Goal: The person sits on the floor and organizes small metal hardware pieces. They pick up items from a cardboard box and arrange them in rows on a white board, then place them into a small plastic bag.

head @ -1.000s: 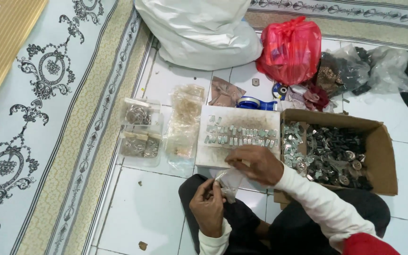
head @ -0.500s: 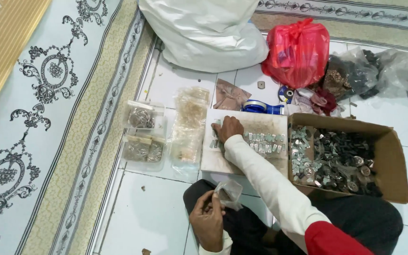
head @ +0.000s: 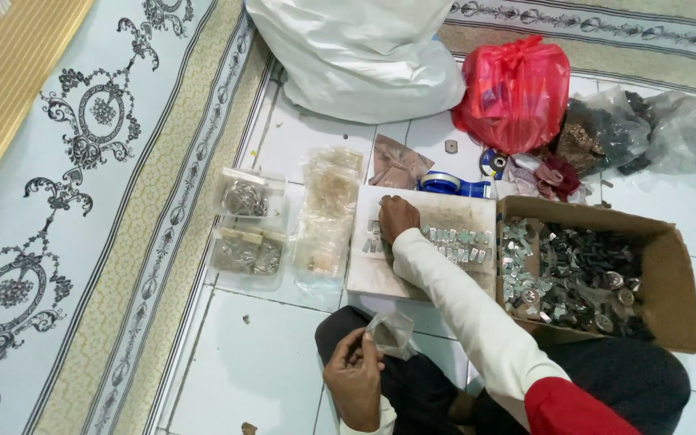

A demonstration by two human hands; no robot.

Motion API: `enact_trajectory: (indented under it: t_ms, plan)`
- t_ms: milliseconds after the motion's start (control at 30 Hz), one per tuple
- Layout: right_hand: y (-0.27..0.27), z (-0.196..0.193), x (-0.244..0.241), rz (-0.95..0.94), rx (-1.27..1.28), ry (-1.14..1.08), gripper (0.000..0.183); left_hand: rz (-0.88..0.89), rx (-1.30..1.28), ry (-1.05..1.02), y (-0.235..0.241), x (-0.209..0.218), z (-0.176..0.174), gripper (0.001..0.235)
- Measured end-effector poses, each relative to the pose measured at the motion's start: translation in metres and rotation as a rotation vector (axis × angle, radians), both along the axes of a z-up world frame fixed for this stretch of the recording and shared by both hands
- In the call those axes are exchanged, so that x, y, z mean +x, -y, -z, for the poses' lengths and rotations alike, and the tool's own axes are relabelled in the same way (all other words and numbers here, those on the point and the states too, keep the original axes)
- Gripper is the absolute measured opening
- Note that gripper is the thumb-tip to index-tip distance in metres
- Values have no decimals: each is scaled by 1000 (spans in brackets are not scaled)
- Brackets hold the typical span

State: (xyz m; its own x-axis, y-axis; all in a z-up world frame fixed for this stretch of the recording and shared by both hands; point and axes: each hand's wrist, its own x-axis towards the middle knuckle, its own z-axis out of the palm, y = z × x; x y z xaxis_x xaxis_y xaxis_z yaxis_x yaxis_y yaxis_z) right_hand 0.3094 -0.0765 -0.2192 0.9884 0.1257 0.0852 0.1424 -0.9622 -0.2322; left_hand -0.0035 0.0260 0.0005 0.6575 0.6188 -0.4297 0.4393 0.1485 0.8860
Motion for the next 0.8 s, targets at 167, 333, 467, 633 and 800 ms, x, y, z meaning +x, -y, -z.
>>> enact_trajectory:
  t_ms: [167, 333, 467, 633, 800]
  plan:
    - [22, -36, -8, 87, 236, -107, 33, -22, -26, -7, 6, -2, -6, 19]
    - [36, -92, -23, 231, 608, -80, 29, 8, 41, 74, 11, -6, 11, 18]
    - [41, -148, -51, 180, 902, -175, 31, -13, 3, 40, 13, -4, 1, 19]
    - [50, -248, -148, -309, 959, -234, 30, -40, 14, 92, 12, 0, 5, 19]
    - [60, -280, -211, -923, 662, 142, 9, -17, 90, 182, 18, 3, 2, 15]
